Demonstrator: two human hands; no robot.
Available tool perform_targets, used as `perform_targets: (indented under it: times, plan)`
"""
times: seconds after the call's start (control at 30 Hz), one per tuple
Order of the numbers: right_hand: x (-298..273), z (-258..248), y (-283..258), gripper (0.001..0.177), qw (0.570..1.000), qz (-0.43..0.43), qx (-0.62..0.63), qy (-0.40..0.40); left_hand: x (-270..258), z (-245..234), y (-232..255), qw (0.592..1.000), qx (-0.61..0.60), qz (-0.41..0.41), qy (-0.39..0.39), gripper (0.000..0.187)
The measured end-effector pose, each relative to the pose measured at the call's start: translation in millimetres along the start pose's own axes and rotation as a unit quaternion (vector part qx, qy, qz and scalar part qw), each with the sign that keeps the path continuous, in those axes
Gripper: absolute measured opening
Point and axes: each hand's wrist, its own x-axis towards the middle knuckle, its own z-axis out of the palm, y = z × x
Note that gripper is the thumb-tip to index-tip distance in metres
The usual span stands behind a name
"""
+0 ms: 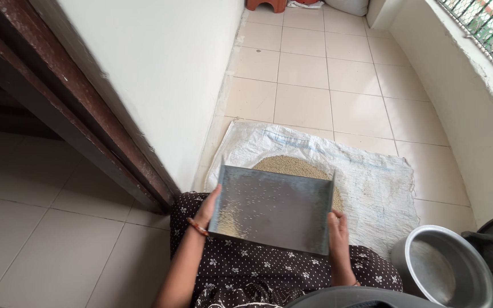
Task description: The person sits on a tiled floor and uses a rectangular metal tray to sift grains onto a white sack. They repeatedly tilt and shake the tray to separate the contents, then use their hands to spread and gather the grains on the sack.
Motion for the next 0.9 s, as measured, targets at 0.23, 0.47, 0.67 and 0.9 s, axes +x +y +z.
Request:
perform_targets:
  times: [0.23, 0.47, 0.67, 0.9]
  plan:
    - [6.0, 0.2, 9.0, 0.042, 0.992, 0.127, -0.001, -0.019, 5.5, -10.4, -12.8, 0.994, 0.079, 0.026, 0.077, 0.093]
    - [2.2, 7.3, -1.6, 0.045, 0.992, 0.124, -0.015, 0.009, -4.7, 5.4, -1.7, 0.995, 0.067, 0.016, 0.067, 0.089]
    - [-22.8, 42.3, -24.3, 0.049, 0.992, 0.061, 0.003, -0.107, -27.0, -59.7, 17.1, 0.994, -0.101, 0.041, -0.003, 0.083]
    - [24.2, -32.0, 52.3, 0.042, 0.994, 0.107, -0.04, -0.001, 10.1, 52.1, -40.3, 0.995, 0.042, -0.001, 0.094, 0.09]
